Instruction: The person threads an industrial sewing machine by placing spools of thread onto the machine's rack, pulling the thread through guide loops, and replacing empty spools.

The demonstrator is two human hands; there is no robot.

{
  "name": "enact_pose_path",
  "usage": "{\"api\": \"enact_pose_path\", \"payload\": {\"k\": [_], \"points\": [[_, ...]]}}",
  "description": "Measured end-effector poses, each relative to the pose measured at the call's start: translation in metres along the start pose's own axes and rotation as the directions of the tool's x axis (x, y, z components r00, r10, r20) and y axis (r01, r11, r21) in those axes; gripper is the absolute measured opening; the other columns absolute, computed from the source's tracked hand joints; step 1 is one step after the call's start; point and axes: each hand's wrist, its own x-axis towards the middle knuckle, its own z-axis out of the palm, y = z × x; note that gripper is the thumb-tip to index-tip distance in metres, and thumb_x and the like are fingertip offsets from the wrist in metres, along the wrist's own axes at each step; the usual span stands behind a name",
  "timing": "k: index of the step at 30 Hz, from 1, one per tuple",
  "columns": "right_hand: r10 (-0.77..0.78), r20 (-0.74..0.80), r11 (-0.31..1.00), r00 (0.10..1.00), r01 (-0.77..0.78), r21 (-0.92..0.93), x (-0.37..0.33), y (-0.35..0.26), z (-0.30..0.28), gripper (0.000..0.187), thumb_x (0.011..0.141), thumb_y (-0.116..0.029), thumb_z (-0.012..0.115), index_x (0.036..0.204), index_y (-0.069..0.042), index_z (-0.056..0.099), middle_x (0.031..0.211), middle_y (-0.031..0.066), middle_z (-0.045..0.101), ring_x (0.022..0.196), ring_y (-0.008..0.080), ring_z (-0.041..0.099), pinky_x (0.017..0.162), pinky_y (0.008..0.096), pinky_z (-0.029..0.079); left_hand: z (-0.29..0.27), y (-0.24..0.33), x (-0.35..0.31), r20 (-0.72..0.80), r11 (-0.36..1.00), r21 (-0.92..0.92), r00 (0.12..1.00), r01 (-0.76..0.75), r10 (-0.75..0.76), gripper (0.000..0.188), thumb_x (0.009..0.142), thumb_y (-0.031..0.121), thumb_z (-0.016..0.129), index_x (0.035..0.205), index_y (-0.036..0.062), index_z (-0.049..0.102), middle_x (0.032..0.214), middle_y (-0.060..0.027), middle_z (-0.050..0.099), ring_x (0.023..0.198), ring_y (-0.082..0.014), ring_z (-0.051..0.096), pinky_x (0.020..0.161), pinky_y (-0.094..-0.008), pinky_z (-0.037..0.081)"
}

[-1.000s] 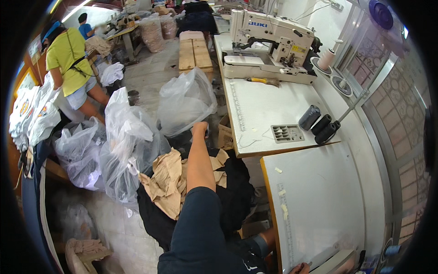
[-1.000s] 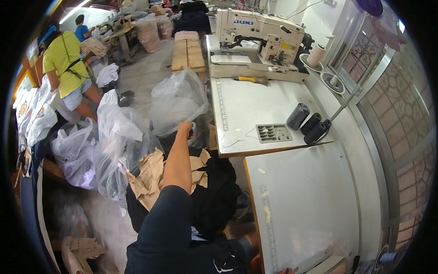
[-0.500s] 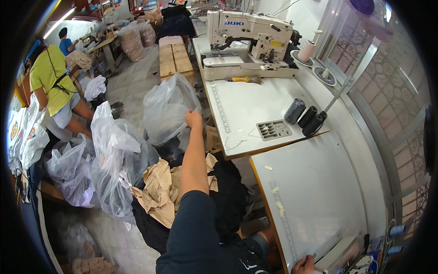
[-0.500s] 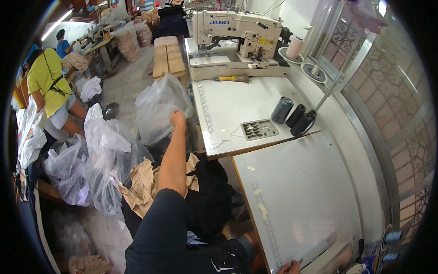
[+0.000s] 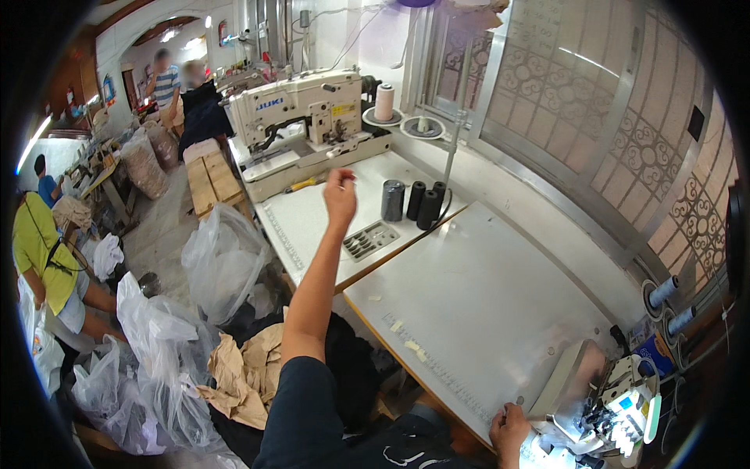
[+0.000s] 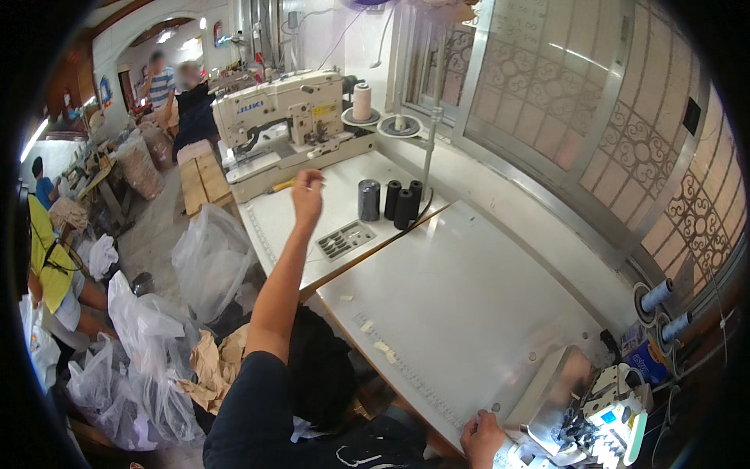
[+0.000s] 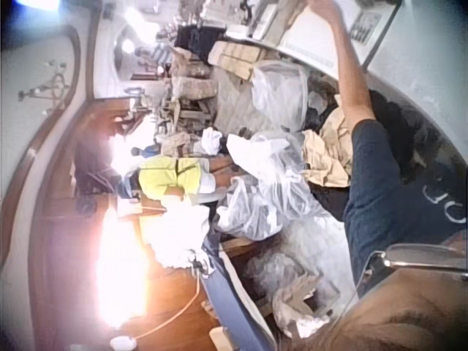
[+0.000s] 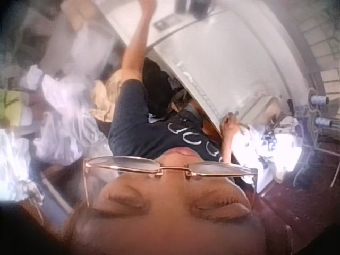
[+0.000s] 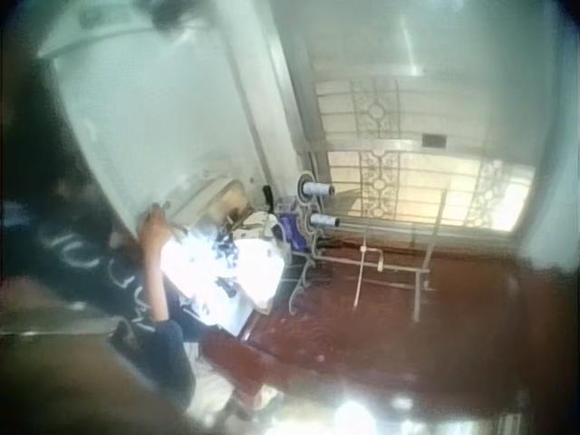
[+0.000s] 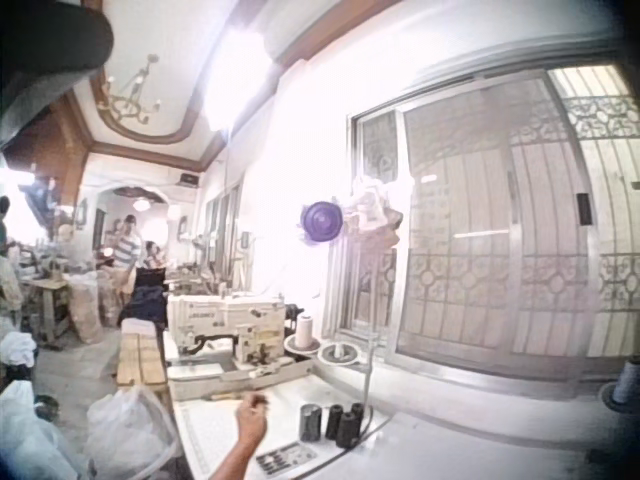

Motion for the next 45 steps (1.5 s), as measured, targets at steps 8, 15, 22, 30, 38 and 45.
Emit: {"api": "enact_pose_path", "payload": {"k": [8,15,22,30,38,45], "points": [[-0.011,-0.011,1.000,1.000,0.011,-0.002,0.005,-0.001,-0.004,0.015,0.072,-0.010,0.055,0.085,-0.004,0.057,0.074,0.0139,0.056,0.061,0.0308,0.056,0.053,0.0386,0.045,0.097,-0.001,-0.032,0.312,0.990,-0.019,0.941,0.143,-0.130,0.014,0.075,0.000,0.047,0.085,-0.0011,0.055,0.074,-0.0118,0.061,0.070,-0.0191,0.059,0.065,-0.0290,0.046],[-0.015,-0.016,1.000,1.000,0.015,0.017,0.007,0.000,-0.005,0.016,0.074,-0.014,0.056,0.087,-0.006,0.058,0.076,0.0146,0.057,0.064,0.0326,0.057,0.054,0.0389,0.047,0.111,0.003,-0.020,0.266,0.993,0.043,0.957,0.112,-0.119,0.014,0.075,-0.001,0.045,0.085,-0.0015,0.055,0.077,-0.0134,0.061,0.070,-0.0219,0.061,0.066,-0.0301,0.047],[0.020,0.016,1.000,1.000,-0.019,-0.009,0.007,0.002,-0.007,0.015,0.074,-0.014,0.056,0.088,-0.008,0.058,0.075,0.0129,0.057,0.062,0.0309,0.057,0.053,0.0385,0.046,0.128,0.002,-0.013,0.588,0.814,0.430,0.805,-0.392,0.077,0.035,0.070,-0.002,0.047,0.103,0.0067,0.053,0.108,-0.0133,0.053,0.107,-0.0273,0.045,0.084,-0.0468,0.037],[0.059,0.064,0.997,0.996,-0.061,0.044,0.002,0.006,-0.005,0.021,0.074,-0.017,0.057,0.093,-0.008,0.058,0.078,0.0135,0.058,0.065,0.0289,0.057,0.053,0.0366,0.046,0.154,-0.020,-0.007,0.790,0.483,0.607,0.544,-0.631,-0.283,0.033,0.074,0.005,0.049,0.106,0.0104,0.053,0.113,-0.0080,0.051,0.112,-0.0267,0.041,0.090,-0.0618,0.026],[0.075,0.068,0.997,0.995,-0.076,0.024,0.009,0.000,-0.010,0.018,0.065,-0.013,0.058,0.081,-0.008,0.054,0.067,0.0078,0.052,0.053,0.0270,0.055,0.046,0.0382,0.043,0.133,0.070,-0.007,0.501,0.743,0.521,0.855,-0.420,0.132,0.040,0.068,0.006,0.064,0.104,0.0037,0.046,0.101,-0.0196,0.049,0.094,-0.0309,0.050,0.081,-0.0429,0.039],[0.055,0.058,0.973,0.997,-0.067,0.220,0.006,0.011,-0.009,0.018,0.068,-0.013,0.059,0.085,-0.007,0.055,0.071,0.0080,0.053,0.057,0.0279,0.057,0.050,0.0360,0.046,0.096,0.185,-0.100,0.933,0.680,-0.219,0.355,0.700,-0.066,0.035,0.080,0.024,0.060,0.106,0.0036,0.050,0.090,-0.0029,0.054,0.086,-0.0121,0.052,0.075,-0.0253,0.043]]}}
